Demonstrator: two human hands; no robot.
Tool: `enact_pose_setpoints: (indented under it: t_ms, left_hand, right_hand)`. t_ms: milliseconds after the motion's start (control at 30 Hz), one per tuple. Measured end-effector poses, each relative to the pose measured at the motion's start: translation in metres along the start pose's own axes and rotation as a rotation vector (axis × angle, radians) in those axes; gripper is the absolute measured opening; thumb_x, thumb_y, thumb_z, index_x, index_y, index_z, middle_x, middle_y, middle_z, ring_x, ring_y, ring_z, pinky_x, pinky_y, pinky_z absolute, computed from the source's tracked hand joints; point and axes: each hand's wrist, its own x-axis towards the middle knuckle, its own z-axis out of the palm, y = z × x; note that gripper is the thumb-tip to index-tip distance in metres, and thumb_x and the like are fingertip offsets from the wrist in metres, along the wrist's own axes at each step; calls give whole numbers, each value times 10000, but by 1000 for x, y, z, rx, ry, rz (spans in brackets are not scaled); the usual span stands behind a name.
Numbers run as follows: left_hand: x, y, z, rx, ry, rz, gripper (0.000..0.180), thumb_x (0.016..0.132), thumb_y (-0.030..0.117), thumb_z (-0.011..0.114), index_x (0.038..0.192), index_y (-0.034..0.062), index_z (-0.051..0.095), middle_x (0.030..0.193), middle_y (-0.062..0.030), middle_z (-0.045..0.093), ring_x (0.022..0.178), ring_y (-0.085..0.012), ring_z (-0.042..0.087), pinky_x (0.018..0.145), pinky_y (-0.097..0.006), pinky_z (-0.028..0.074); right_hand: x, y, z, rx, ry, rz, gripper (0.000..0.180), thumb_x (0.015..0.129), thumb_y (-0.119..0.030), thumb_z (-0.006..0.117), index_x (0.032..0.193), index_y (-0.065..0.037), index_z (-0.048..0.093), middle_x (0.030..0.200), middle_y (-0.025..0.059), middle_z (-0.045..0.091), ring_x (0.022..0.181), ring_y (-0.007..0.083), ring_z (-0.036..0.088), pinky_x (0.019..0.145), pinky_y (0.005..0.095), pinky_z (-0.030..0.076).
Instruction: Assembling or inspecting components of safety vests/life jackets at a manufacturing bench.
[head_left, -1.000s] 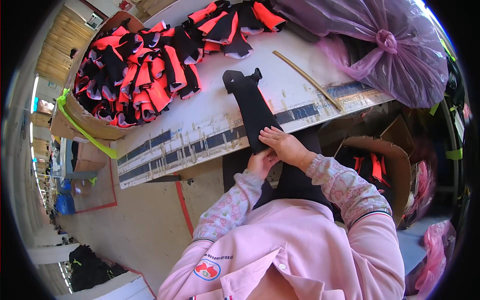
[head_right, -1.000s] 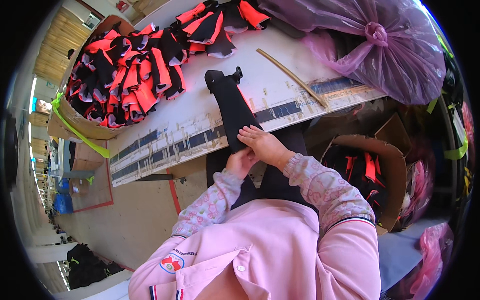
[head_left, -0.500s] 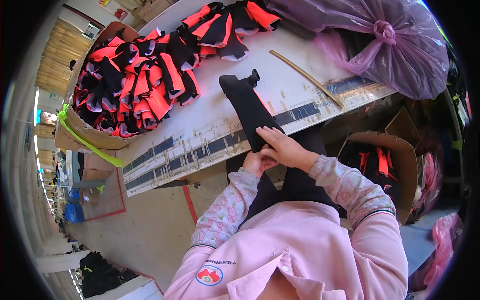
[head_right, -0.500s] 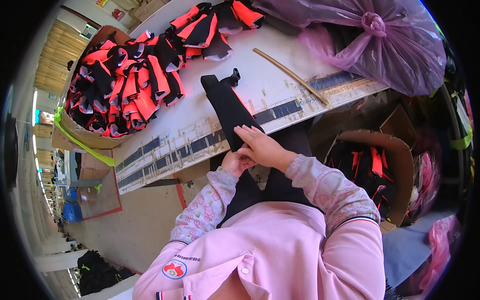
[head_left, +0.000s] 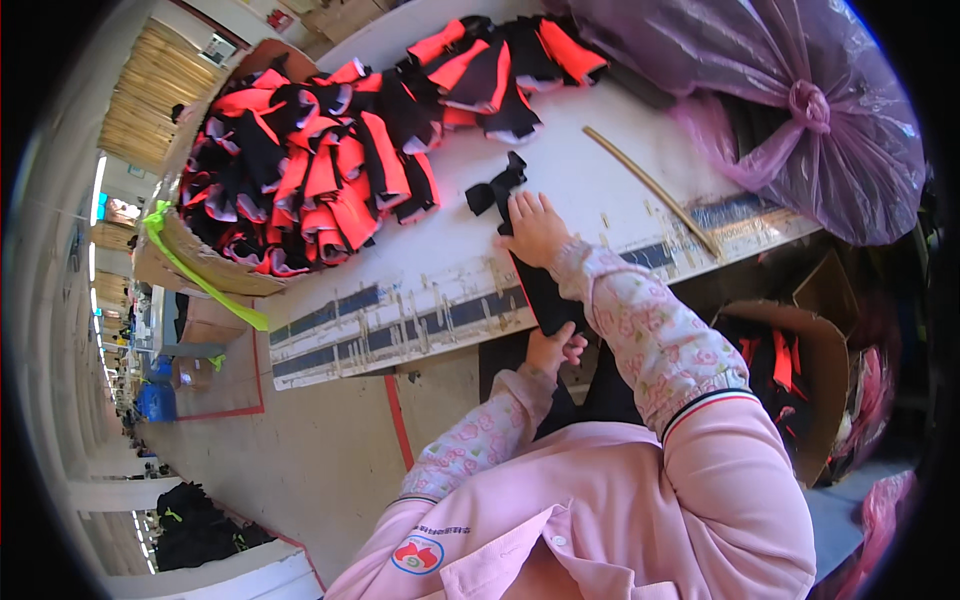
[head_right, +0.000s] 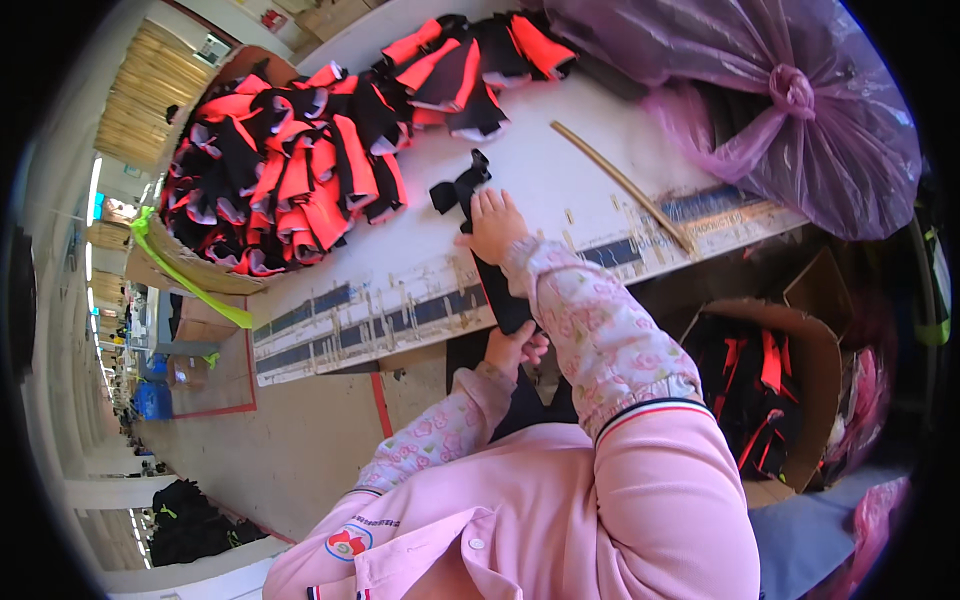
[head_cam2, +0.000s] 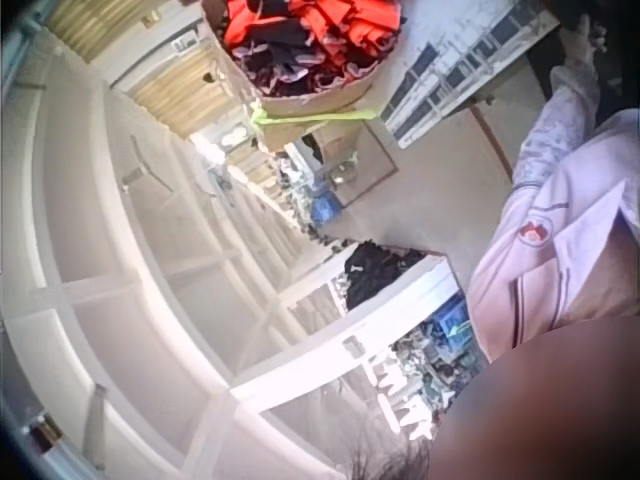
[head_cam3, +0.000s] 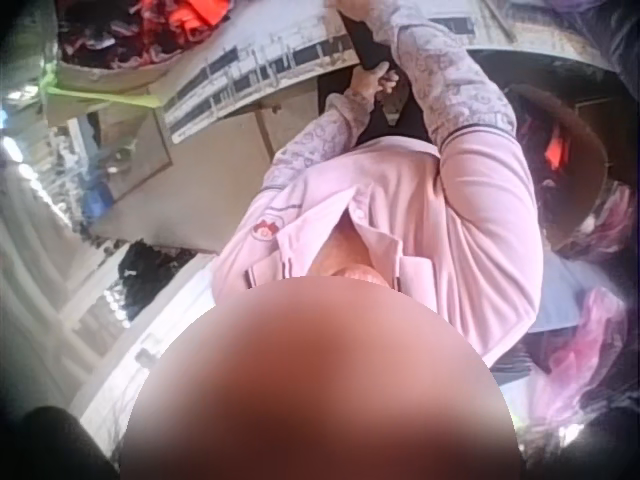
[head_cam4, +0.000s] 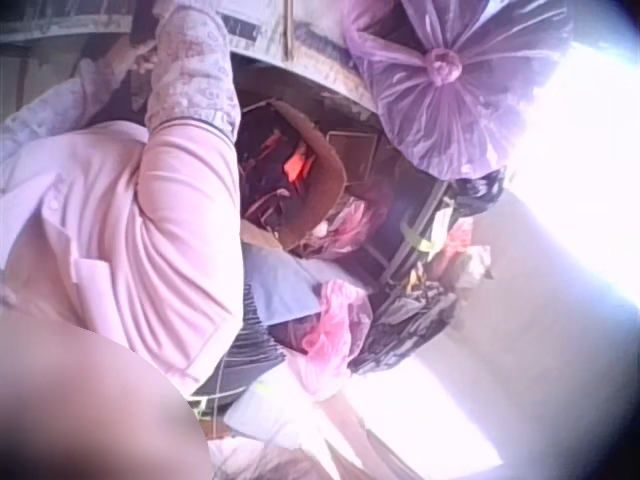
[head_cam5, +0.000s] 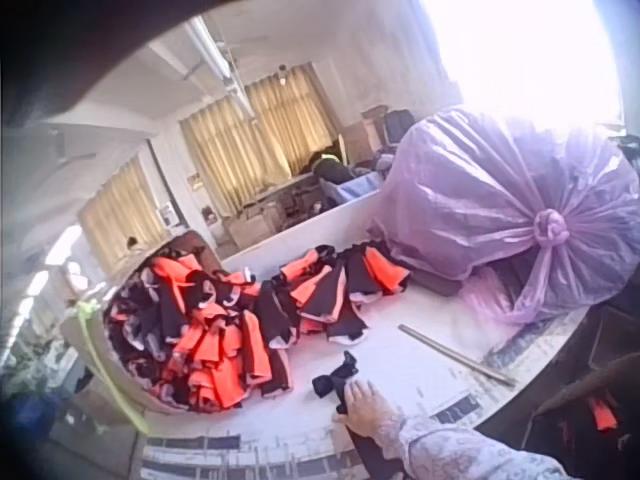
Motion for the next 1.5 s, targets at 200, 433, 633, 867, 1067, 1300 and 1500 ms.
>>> enact_pose_setpoints:
  t_ms: [200, 433, 633, 867, 1067, 1300, 1500]
  left_hand:
    - [4, -15, -11, -107, 20, -12, 270, 851, 256, 616, 831, -12, 602, 711, -126, 632, 435, -175, 540, 467, -300, 499]
    - [-9, 5, 3, -272, -8, -110, 180, 859, 257, 566, 803, 94, 616, 653, -38, 593, 499, -149, 530, 499, -288, 427]
    - [-46, 34, 28, -228, -288, -41, 237, 875, 274, 578, 852, 43, 623, 634, -37, 576, 461, -140, 513, 546, -286, 475]
    - [-46, 93, 13, -478, -402, 168, 527, 904, 514, 420, 1183, 73, 498, 1062, -104, 584, 947, -193, 580, 847, -389, 460]
    - [-47, 124, 46, -700, -468, 444, 403, 862, 308, 611, 1131, 23, 518, 1060, -70, 599, 977, -175, 579, 876, -333, 447]
    - [-54, 124, 53, -497, -179, 615, 273, 878, 226, 600, 1039, 10, 556, 945, -36, 607, 856, -117, 593, 773, -283, 485]
    - [-52, 139, 41, -589, -177, 518, 260, 864, 211, 612, 1059, 50, 549, 985, -45, 606, 908, -164, 602, 816, -340, 495]
  right_hand:
    - [-79, -14, -20, 14, 103, -256, 718, 858, -463, 468, 1306, 86, 349, 1380, 231, 341, 1318, 327, 279, 1080, 463, 193]
    - [-204, -13, -74, -138, 33, -244, 559, 755, -236, 577, 1248, -5, 455, 1278, 138, 442, 1220, 246, 390, 1026, 423, 278]
    - [-193, 16, -62, 257, 384, -123, 212, 677, -89, 617, 888, -69, 612, 740, 56, 532, 762, 252, 556, 764, 343, 418]
    - [-206, 23, -97, 1971, 318, 468, 391, 792, 19, 557, 1180, 0, 513, 1110, 55, 597, 1038, 157, 561, 923, 294, 414]
    - [-247, 7, -56, 2219, 158, 607, 386, 803, -151, 631, 1158, -74, 500, 1073, 17, 595, 915, 159, 580, 778, 327, 468]
    - [-226, 77, -58, 1031, 223, 441, 172, 911, -178, 534, 859, -25, 593, 721, 47, 598, 689, 135, 597, 595, 287, 476]
    - [-165, 162, -90, -214, 244, 323, 190, 814, -134, 578, 954, -6, 570, 927, 157, 563, 890, 361, 537, 727, 431, 447]
